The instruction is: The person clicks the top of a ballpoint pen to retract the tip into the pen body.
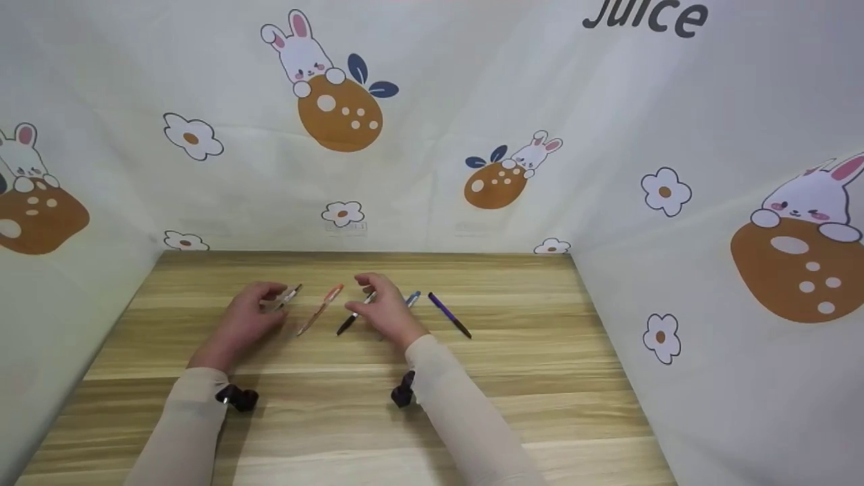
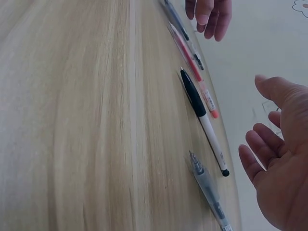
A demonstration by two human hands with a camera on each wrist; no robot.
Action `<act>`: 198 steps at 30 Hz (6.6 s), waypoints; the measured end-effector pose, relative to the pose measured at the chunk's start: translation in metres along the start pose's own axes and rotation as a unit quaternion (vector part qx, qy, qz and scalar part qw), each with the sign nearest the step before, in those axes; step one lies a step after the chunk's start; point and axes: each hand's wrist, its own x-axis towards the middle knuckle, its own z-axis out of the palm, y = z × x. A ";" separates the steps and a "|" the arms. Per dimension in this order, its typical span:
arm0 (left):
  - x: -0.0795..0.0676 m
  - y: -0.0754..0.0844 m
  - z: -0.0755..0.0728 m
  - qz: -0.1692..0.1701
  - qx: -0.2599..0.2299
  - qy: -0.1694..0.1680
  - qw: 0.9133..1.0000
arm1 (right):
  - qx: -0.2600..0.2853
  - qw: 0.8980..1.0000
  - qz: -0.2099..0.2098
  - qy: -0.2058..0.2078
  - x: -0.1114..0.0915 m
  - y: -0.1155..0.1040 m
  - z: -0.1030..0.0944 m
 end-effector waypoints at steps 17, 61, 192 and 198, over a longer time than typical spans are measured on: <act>0.000 -0.015 -0.009 -0.020 0.012 -0.039 0.999 | -0.031 0.999 -0.020 -0.006 0.005 -0.004 0.014; 0.001 -0.017 -0.001 0.001 0.101 -0.007 0.995 | -0.050 0.998 -0.014 -0.022 -0.004 -0.011 0.014; -0.006 0.078 0.103 0.037 -0.326 -0.060 0.943 | 0.134 0.986 0.016 0.094 -0.001 -0.024 -0.009; -0.008 0.084 0.107 0.035 -0.316 -0.059 0.946 | 0.141 0.986 0.013 0.092 -0.007 -0.026 -0.017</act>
